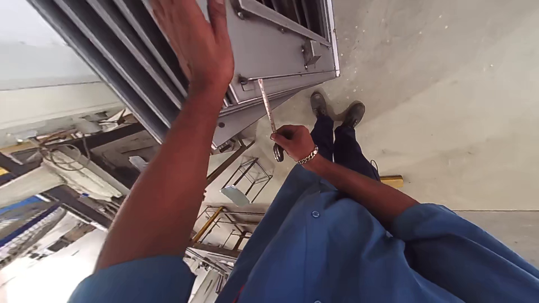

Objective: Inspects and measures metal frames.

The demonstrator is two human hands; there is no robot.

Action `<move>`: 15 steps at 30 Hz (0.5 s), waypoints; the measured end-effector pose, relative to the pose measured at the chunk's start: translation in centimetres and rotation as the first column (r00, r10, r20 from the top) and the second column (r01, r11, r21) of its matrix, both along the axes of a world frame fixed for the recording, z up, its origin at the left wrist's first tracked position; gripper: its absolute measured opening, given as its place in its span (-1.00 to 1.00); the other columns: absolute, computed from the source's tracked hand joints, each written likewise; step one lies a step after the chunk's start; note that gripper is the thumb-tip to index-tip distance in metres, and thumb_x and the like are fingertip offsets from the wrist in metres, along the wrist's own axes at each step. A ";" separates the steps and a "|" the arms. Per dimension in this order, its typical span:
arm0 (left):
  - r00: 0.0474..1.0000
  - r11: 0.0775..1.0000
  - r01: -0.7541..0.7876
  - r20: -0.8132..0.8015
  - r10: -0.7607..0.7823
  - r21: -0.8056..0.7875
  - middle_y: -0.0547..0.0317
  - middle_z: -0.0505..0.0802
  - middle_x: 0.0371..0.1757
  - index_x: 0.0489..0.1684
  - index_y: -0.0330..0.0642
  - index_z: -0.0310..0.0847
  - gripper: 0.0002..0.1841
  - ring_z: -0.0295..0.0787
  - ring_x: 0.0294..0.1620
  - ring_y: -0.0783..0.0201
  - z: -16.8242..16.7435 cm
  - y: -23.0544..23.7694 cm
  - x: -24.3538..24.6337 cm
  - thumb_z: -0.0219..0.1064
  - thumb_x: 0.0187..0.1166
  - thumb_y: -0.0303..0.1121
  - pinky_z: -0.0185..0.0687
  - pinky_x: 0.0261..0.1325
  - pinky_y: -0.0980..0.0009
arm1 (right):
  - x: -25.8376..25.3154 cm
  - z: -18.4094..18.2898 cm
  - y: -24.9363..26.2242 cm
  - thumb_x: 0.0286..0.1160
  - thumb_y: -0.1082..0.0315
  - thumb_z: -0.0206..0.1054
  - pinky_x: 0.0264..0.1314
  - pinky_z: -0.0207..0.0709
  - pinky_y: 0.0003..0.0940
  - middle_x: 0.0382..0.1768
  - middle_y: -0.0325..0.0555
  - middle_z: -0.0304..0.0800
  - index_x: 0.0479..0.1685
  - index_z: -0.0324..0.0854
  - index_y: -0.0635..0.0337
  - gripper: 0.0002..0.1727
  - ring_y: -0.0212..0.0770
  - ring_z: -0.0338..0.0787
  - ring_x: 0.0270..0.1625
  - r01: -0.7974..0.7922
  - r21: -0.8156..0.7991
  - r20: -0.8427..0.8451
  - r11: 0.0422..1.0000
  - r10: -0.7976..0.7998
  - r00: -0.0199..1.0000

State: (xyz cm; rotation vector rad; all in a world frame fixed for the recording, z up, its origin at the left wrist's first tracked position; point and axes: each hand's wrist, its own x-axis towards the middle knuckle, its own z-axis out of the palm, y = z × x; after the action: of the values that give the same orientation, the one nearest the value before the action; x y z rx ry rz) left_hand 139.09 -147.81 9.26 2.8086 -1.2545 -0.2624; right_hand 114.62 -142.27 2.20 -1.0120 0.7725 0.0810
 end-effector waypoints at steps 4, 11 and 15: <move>0.999 0.999 0.035 -0.003 -0.035 -0.008 -0.35 0.47 0.67 0.62 -0.35 0.41 -0.27 0.22 0.80 -0.19 -0.5 0.2 0.6 -0.11 0.81 0.16 -0.04 0.86 -0.10 | -1.4 -1.7 -0.4 0.62 0.26 0.43 -0.23 0.71 -0.23 -0.41 -0.15 0.88 -0.17 0.85 0.21 -0.80 -0.34 0.80 -0.40 0.011 -0.040 0.062 0.999 -0.009 0.998; 0.990 0.989 0.142 0.020 -0.142 0.039 -0.11 0.33 0.80 0.82 -0.14 0.15 -0.29 0.17 0.83 0.02 -2.0 2.5 2.9 -0.11 0.83 0.16 0.02 0.88 0.10 | -10.4 -18.4 -0.6 0.66 0.15 0.40 -0.04 0.76 0.04 -0.22 0.06 0.89 0.02 0.78 0.23 -0.70 -0.07 0.86 -0.25 0.060 -0.032 -0.341 0.998 -0.067 0.938; 0.988 0.999 0.047 -0.149 -0.050 -0.023 -0.12 0.65 0.53 0.63 -0.31 0.40 -0.43 0.54 0.60 0.21 -1.4 3.0 2.2 -0.02 0.90 -0.02 0.36 0.72 0.21 | -15.2 -29.2 -2.2 0.61 0.16 0.44 0.06 0.73 0.21 -0.07 0.13 0.89 0.15 0.76 0.17 -0.68 0.09 0.88 -0.10 0.056 -0.047 -0.573 0.997 -0.073 0.816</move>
State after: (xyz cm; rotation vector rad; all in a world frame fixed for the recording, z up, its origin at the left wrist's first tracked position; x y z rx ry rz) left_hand 141.33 -144.82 7.84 2.6871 -1.2855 -0.4523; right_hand 99.43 -144.42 -26.99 -0.9932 1.3671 0.3317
